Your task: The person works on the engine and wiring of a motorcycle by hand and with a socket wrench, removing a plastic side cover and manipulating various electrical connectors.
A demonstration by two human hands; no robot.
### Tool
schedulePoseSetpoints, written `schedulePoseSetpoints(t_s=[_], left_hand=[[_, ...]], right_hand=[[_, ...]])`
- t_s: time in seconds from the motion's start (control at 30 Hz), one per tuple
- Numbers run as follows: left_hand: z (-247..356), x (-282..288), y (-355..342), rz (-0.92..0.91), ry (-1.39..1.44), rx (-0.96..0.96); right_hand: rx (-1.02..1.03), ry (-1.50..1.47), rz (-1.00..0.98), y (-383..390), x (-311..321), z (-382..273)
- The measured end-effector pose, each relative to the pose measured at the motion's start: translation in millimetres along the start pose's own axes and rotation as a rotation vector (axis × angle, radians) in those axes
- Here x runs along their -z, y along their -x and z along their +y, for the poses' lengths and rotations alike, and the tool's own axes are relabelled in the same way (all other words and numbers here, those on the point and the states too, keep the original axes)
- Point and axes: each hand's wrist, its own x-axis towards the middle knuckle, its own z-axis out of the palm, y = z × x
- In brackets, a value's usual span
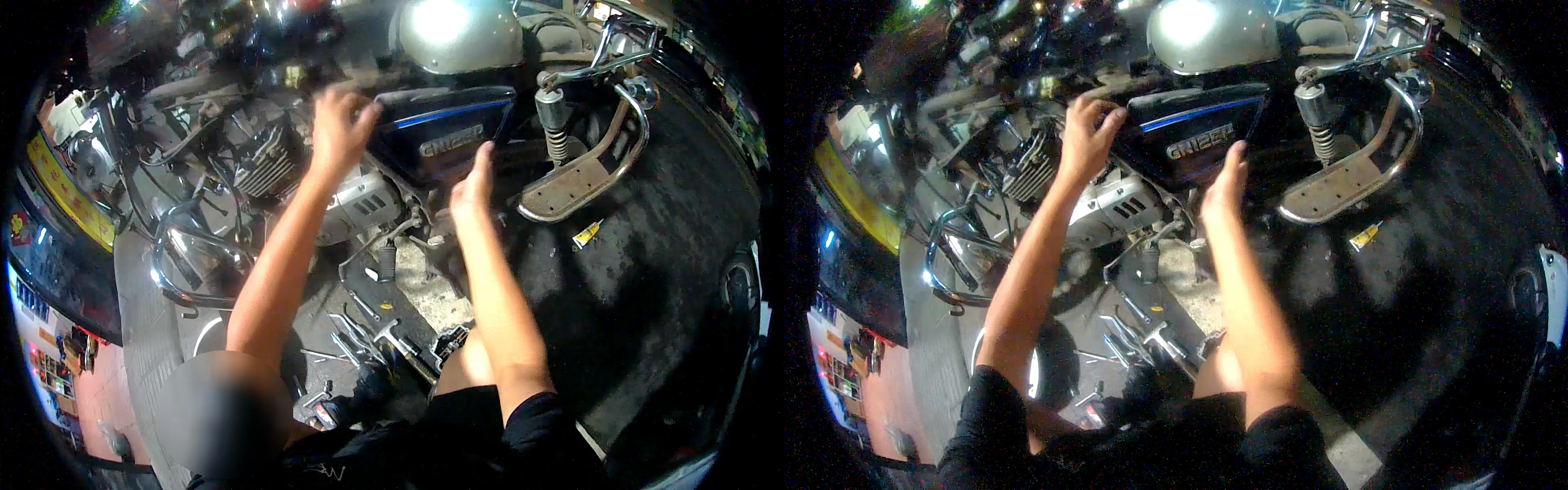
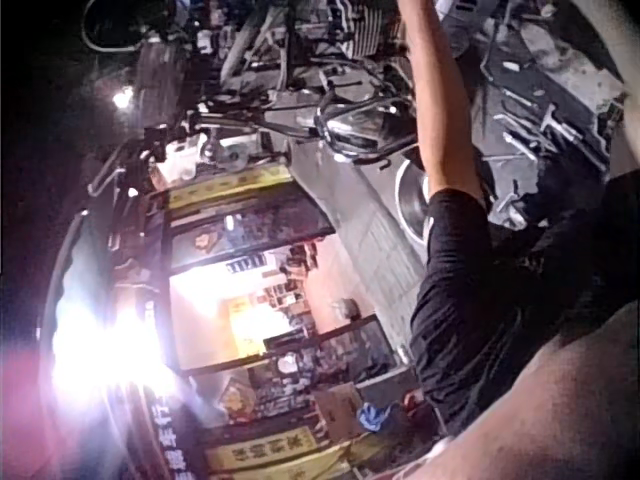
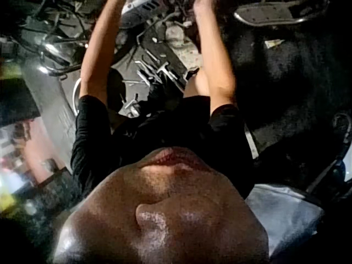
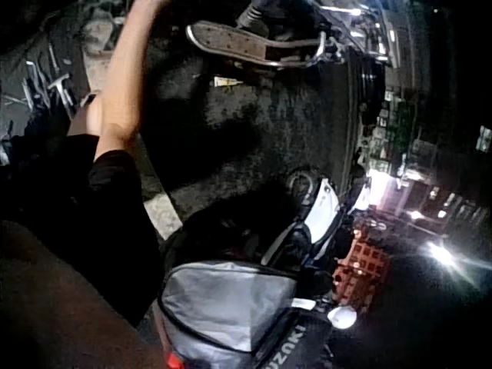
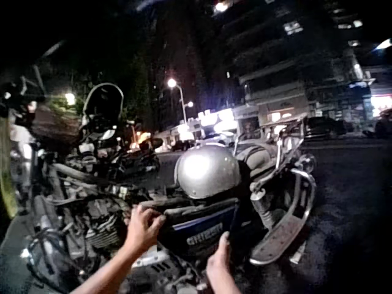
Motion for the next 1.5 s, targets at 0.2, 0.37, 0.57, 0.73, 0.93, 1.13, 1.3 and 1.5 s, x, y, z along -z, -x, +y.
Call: schedulePoseSetpoints(t_s=[0.2, 0.37, 0.57, 0.73, 0.93, 1.13, 1.3, 1.5], left_hand=[[25, 4, 6, -0.194, -0.128, -0.062], [41, 1, -5, -0.296, -0.251, 0.009], [36, 2, -1, -0.294, -0.147, 0.02], [13, 20, 12, -0.372, 0.175, -0.051], [17, 81, 140, -0.558, 0.22, 0.242], [-27, 191, 240, -0.775, 0.076, 0.383], [-60, 267, 311, -1.164, -0.228, 0.348], [-141, 386, 430, -0.887, -0.307, 0.85]], right_hand=[[0.123, 0.261, -0.023, -84, -5, -73], [0.056, 0.497, 0.022, -117, -25, -94], [0.161, 0.24, 0.119, -74, -59, -89], [0.281, 0.209, 0.066, -10, -50, -103], [-0.124, 0.433, -0.011, 63, 15, -45], [-0.154, 1.317, -0.578, 64, 43, -6], [0.11, 1.332, -0.715, 50, 3, 10], [0.388, 1.174, -0.626, 41, -64, 35]])
